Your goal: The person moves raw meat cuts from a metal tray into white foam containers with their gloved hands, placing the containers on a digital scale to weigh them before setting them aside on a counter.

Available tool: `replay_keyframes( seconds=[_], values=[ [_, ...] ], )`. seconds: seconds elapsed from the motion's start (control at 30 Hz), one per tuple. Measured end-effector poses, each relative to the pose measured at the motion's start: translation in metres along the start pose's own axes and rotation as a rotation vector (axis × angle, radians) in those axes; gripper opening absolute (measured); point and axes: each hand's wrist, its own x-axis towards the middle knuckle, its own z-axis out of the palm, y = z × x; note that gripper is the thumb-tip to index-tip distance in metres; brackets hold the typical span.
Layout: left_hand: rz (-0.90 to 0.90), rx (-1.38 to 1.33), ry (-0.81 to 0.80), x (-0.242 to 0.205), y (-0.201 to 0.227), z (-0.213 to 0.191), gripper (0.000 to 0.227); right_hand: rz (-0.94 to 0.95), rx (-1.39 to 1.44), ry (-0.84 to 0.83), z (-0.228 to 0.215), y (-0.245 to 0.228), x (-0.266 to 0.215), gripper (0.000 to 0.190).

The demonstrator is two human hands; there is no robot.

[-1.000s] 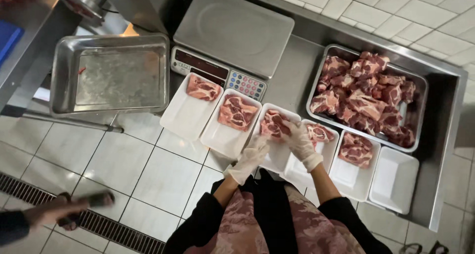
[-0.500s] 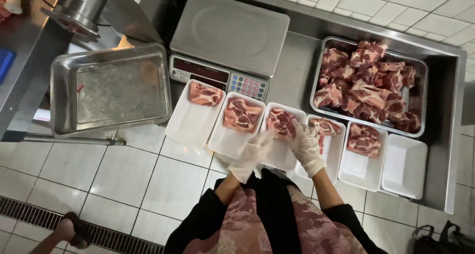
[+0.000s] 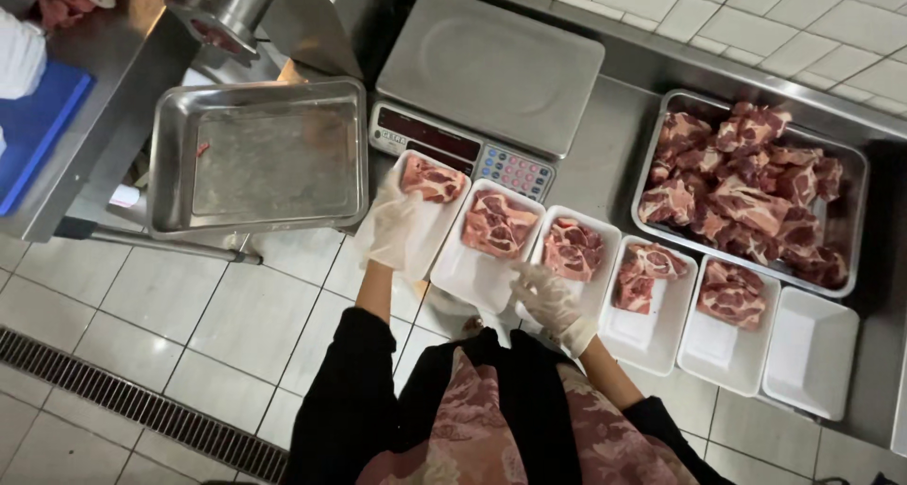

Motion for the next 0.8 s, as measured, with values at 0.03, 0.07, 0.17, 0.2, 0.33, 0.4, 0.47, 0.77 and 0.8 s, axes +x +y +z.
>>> replay_keyframes(
  seconds=[0.03, 0.07, 0.17, 0.2, 0.33, 0.4, 0.47, 0.77, 0.8],
  values=[
    [-0.002, 0.023, -0.034, 0.000, 0.020, -0.004, 0.071, -0.021, -0.015, -0.027, 0.003, 0.001, -0.001, 0.040],
    [-0.004, 0.047, -0.069, 0.000, 0.041, -0.007, 0.073, -0.042, -0.031, -0.053, 0.007, 0.003, -0.001, 0.041],
    [-0.140, 0.259, -0.021, 0.033, -0.017, 0.030, 0.083, -0.108, -0.145, -0.031, 0.015, 0.012, 0.000, 0.049],
    [-0.136, 0.260, -0.028, 0.015, 0.025, 0.006, 0.083, -0.102, -0.146, -0.027, 0.019, 0.019, -0.002, 0.049],
    [-0.222, 0.230, -0.178, 0.001, 0.067, -0.034, 0.070, -0.293, -0.245, 0.164, 0.031, 0.028, -0.006, 0.048],
    [-0.150, 0.129, -0.132, 0.000, 0.051, -0.017, 0.066, -0.342, -0.297, 0.220, 0.030, 0.024, -0.009, 0.046],
    [-0.038, -0.150, -0.204, -0.024, 0.070, -0.005, 0.057, -0.287, -0.201, 0.137, 0.023, 0.020, -0.008, 0.048],
    [-0.162, -0.808, -0.421, -0.087, 0.165, -0.078, 0.028, 0.286, 0.411, -0.015, -0.034, -0.080, 0.004, 0.043],
    [-0.166, -0.804, -0.442, -0.106, 0.178, -0.068, 0.028, 0.300, 0.410, 0.001, -0.045, -0.108, 0.002, 0.043]
  ],
)
